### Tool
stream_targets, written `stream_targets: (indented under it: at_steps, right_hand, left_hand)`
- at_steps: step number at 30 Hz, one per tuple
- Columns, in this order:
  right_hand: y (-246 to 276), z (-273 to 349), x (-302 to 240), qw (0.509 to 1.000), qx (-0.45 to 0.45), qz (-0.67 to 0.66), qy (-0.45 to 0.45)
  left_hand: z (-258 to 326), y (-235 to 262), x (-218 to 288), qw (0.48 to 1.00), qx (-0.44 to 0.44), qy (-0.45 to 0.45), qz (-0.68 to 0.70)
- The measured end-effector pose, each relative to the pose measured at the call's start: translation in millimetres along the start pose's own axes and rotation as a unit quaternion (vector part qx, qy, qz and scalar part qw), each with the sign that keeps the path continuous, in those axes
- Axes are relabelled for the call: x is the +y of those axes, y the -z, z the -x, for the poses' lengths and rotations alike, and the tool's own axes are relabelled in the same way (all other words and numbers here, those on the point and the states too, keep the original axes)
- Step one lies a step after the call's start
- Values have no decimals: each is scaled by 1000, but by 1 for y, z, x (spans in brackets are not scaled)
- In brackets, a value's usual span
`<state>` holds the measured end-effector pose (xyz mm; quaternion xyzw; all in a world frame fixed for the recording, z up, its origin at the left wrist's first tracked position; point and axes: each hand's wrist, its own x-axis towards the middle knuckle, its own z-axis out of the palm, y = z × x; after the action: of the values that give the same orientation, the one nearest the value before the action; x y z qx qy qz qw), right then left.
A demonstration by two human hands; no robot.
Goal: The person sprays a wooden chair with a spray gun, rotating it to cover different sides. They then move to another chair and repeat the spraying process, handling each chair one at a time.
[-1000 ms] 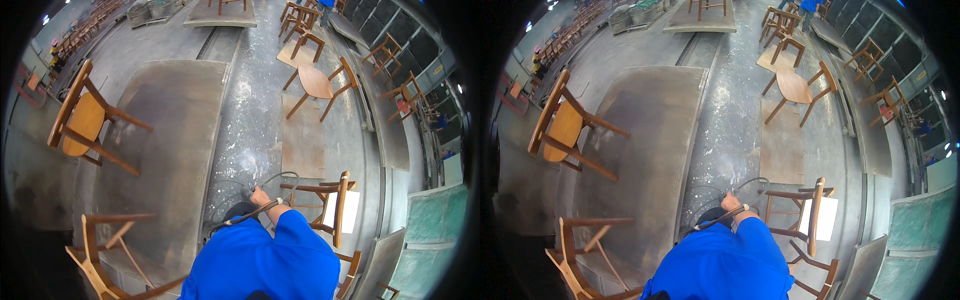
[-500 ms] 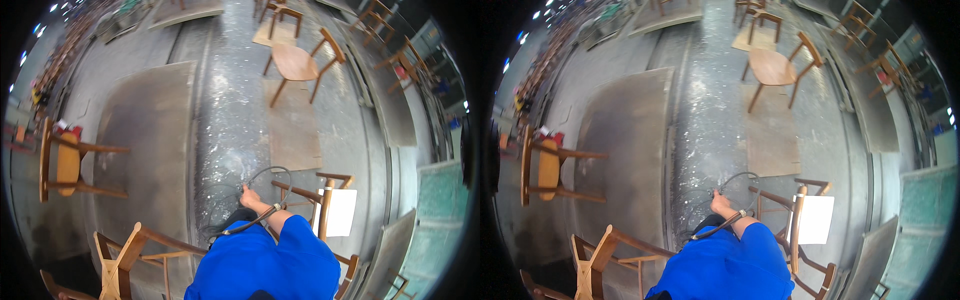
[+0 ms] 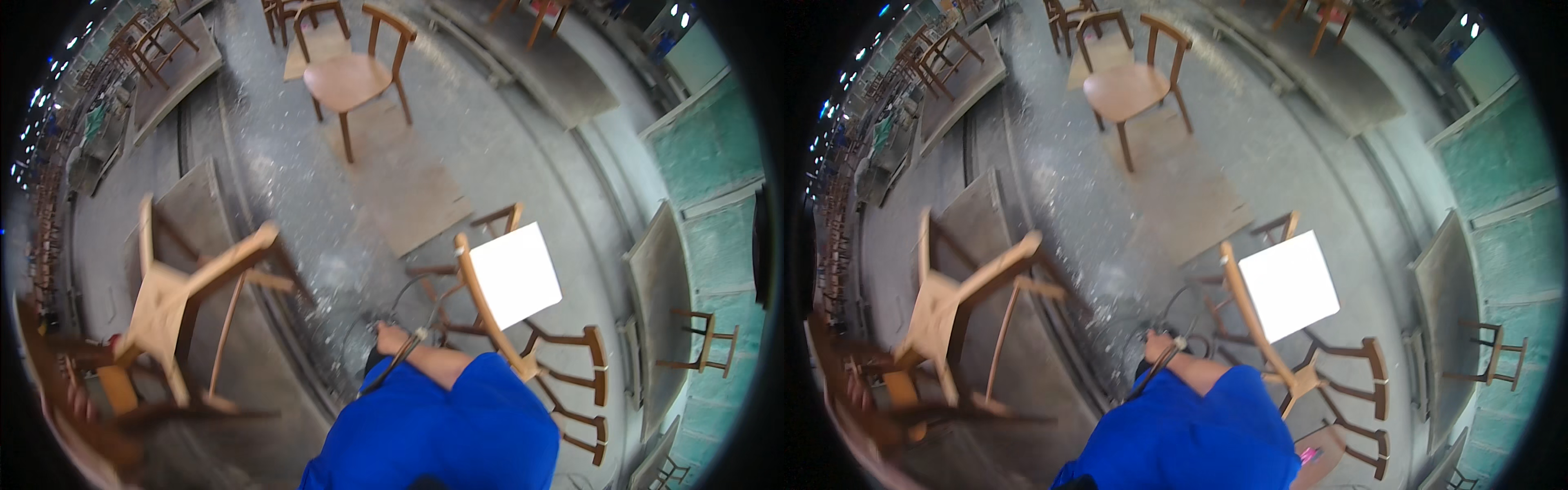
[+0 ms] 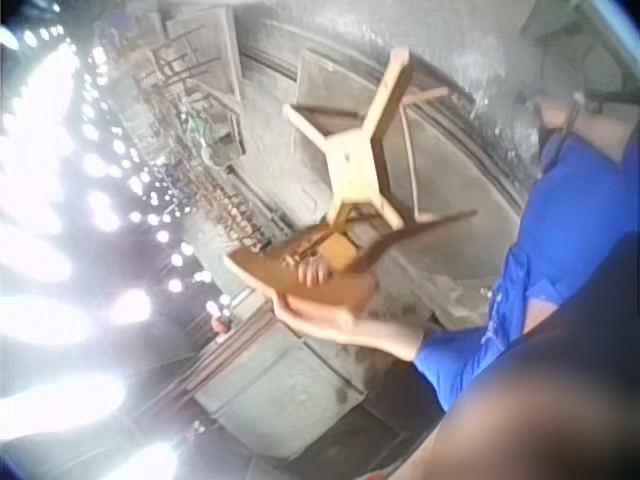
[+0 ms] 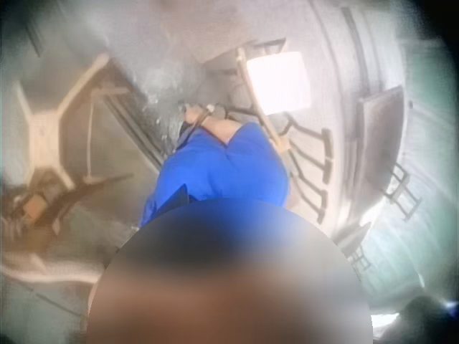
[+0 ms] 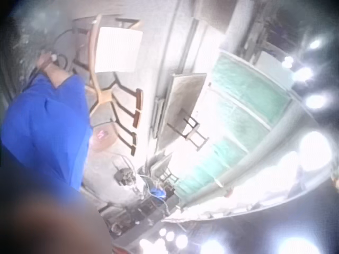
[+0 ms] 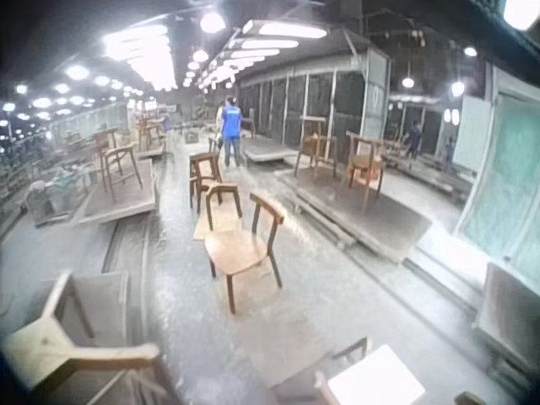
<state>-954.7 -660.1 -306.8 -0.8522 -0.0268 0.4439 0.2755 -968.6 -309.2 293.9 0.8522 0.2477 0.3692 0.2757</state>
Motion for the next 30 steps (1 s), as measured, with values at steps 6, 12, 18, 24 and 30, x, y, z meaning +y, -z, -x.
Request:
stream_targets:
  at_steps: [6, 12, 18, 24, 30]
  right_hand:
    - [10, 38, -6, 996, 42, -57, -46]
    - [14, 58, -1, 980, 87, -140, -114]
    - [13, 65, 10, 970, 102, -158, -153]
    - [18, 62, 10, 967, 79, -157, -186]
    - [36, 34, -2, 979, 62, -108, -161]
  left_hand:
    - [-55, -223, 61, 669, -343, 329, 571]
    - [-39, -363, 102, 685, -369, 314, 544]
    - [65, -536, 39, 657, -395, 377, 520]
    - [119, -611, -12, 799, -518, 229, 202]
    - [96, -605, -36, 751, -581, 49, 308]
